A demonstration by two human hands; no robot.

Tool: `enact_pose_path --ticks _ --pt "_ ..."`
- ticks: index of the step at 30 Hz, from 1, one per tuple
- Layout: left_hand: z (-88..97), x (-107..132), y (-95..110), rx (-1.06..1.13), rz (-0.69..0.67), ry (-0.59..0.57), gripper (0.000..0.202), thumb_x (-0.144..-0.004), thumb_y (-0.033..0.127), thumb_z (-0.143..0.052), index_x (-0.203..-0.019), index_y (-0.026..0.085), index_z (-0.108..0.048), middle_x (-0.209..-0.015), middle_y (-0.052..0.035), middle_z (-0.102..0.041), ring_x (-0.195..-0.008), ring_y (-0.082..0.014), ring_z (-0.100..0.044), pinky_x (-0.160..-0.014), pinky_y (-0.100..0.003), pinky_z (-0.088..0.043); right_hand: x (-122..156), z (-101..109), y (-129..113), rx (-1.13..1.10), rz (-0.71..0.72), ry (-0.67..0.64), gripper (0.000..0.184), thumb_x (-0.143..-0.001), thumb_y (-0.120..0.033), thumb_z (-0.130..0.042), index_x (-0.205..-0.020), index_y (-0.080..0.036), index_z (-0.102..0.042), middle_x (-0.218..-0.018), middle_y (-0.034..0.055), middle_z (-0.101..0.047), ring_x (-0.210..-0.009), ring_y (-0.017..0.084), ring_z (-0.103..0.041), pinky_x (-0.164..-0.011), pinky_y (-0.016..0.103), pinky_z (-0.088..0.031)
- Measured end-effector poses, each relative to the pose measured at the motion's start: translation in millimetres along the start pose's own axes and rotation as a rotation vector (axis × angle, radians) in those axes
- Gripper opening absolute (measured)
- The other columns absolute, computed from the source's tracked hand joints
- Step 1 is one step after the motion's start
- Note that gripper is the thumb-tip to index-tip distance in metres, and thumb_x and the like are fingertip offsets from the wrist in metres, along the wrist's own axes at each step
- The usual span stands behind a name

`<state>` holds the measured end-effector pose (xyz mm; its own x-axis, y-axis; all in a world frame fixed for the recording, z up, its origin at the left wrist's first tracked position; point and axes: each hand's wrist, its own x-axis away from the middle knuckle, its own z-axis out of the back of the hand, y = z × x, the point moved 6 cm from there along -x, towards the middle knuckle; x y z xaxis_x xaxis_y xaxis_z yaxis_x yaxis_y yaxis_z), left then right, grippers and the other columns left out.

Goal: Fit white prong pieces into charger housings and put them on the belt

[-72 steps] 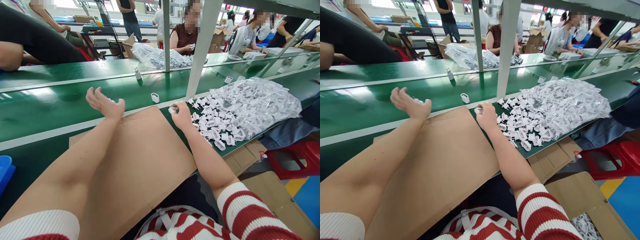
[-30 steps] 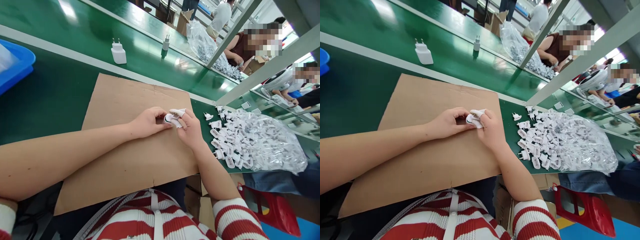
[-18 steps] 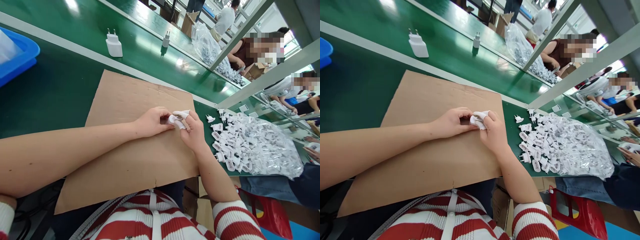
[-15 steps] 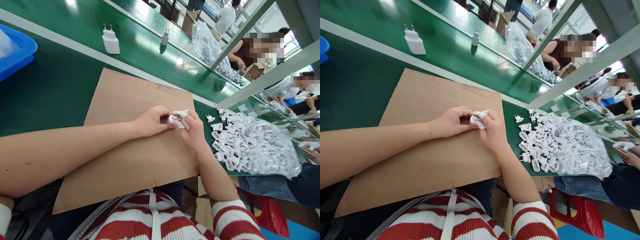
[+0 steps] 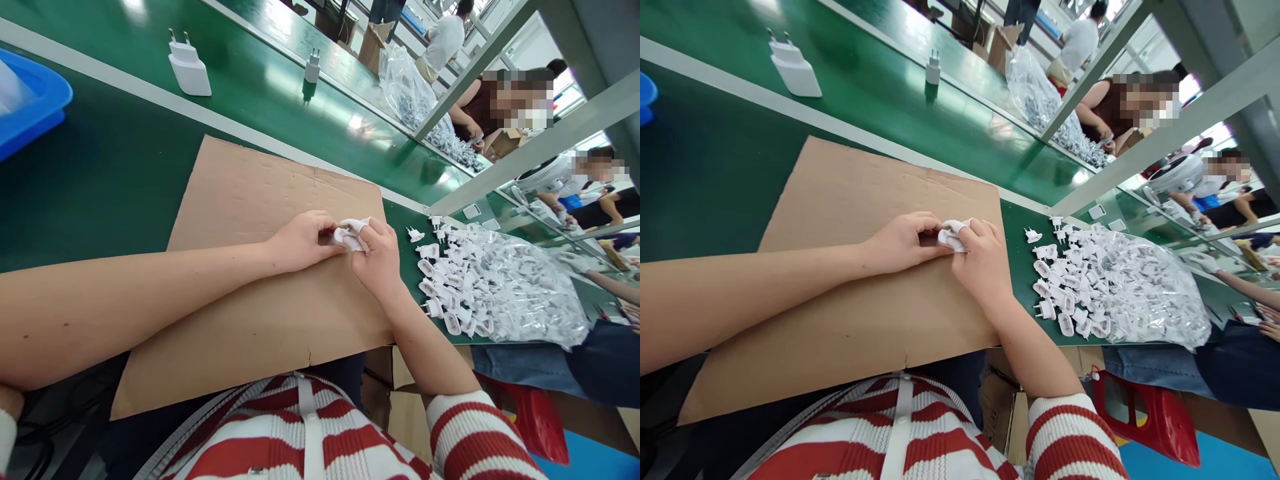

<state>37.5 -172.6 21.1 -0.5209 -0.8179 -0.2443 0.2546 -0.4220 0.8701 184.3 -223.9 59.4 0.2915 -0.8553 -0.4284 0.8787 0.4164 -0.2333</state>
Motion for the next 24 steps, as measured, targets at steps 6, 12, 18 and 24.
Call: enact_pose_path --ticks 6,12,18,24 --pt "0.1 0 -2 -0.018 -0.004 0.004 0.04 -0.085 0.06 -0.073 -0.087 0.02 -0.07 -0.09 -0.0051 -0.068 -0.088 -0.0247 -0.064 -0.079 -0.036 -0.05 0 -1 0 -0.027 -0.07 0.028 0.038 -0.081 -0.007 -0.056 -0.109 -0.025 -0.074 -0.091 0.005 -0.062 -0.093 0.025 -0.061 -0.094 0.041 -0.049" --pt "0.4 4 -4 0.004 0.024 -0.018 0.041 -0.088 0.06 -0.074 -0.101 0.021 -0.075 -0.104 -0.0068 -0.072 -0.095 -0.0259 -0.066 -0.087 -0.039 -0.053 3 -3 7 -0.397 -0.156 0.018 0.06 -0.095 -0.024 -0.061 -0.154 -0.028 -0.053 -0.121 0.007 -0.07 -0.115 0.023 -0.066 -0.109 0.041 -0.05" --pt "2.2 7 -8 0.025 0.077 0.0 0.048 -0.084 0.063 -0.08 -0.109 0.023 -0.075 -0.114 -0.0075 -0.074 -0.103 -0.0264 -0.067 -0.095 -0.041 -0.055 2 6 78 -0.372 -0.358 0.216 0.05 -0.098 -0.029 -0.054 -0.147 -0.019 -0.06 -0.138 0.0144 -0.065 -0.13 0.026 -0.061 -0.12 0.045 -0.043" --pt "4.8 9 -7 -0.01 0.007 -0.014 0.067 -0.085 0.058 -0.082 -0.14 0.025 -0.064 -0.139 -0.0093 -0.068 -0.122 -0.0283 -0.064 -0.107 -0.043 -0.053 9 16 125 0.167 -0.739 0.13 0.062 -0.093 -0.019 -0.059 -0.155 -0.012 -0.053 -0.161 0.0232 -0.048 -0.154 0.041 -0.037 -0.128 0.062 -0.024"
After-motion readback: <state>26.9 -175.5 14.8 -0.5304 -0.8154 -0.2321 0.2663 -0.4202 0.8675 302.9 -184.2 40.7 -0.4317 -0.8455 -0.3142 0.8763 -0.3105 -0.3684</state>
